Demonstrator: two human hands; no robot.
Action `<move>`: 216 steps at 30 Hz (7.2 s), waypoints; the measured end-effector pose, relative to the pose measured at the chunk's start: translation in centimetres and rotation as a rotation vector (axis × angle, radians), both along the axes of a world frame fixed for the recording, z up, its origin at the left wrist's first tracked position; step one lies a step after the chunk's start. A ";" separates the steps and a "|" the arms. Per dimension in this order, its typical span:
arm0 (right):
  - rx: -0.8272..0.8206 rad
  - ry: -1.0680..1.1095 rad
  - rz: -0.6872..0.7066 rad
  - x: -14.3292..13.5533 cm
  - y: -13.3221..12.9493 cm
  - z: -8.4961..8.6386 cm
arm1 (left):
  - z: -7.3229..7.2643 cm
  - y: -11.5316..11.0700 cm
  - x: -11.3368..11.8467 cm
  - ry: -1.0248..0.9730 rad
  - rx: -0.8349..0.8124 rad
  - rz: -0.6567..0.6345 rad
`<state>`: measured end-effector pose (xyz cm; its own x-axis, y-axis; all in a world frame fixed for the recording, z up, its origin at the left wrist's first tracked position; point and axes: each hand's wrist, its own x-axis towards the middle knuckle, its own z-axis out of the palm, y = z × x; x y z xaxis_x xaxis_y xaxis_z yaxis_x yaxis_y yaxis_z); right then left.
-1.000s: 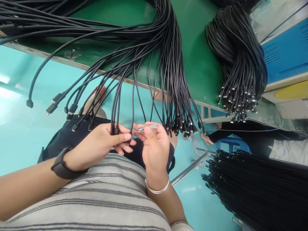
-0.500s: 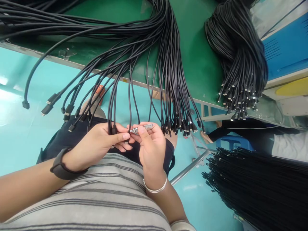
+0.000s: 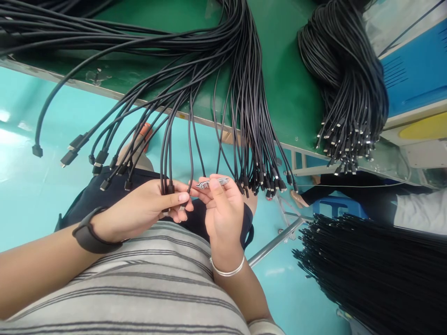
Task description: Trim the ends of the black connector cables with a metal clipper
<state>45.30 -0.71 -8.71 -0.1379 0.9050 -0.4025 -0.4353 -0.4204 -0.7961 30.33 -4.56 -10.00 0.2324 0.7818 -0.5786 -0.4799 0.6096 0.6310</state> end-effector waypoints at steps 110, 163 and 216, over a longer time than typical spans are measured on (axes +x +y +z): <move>0.206 -0.024 0.333 0.5 0.5 0.5 | 0.8 -0.5 0.4 0.162 0.113 0.009; 0.224 -0.052 0.153 -1.3 0.1 -0.1 | 1.2 -0.8 0.2 0.089 0.017 0.184; 0.140 0.093 0.130 -1.2 0.2 -0.5 | 1.0 -1.2 -0.5 0.234 0.224 0.093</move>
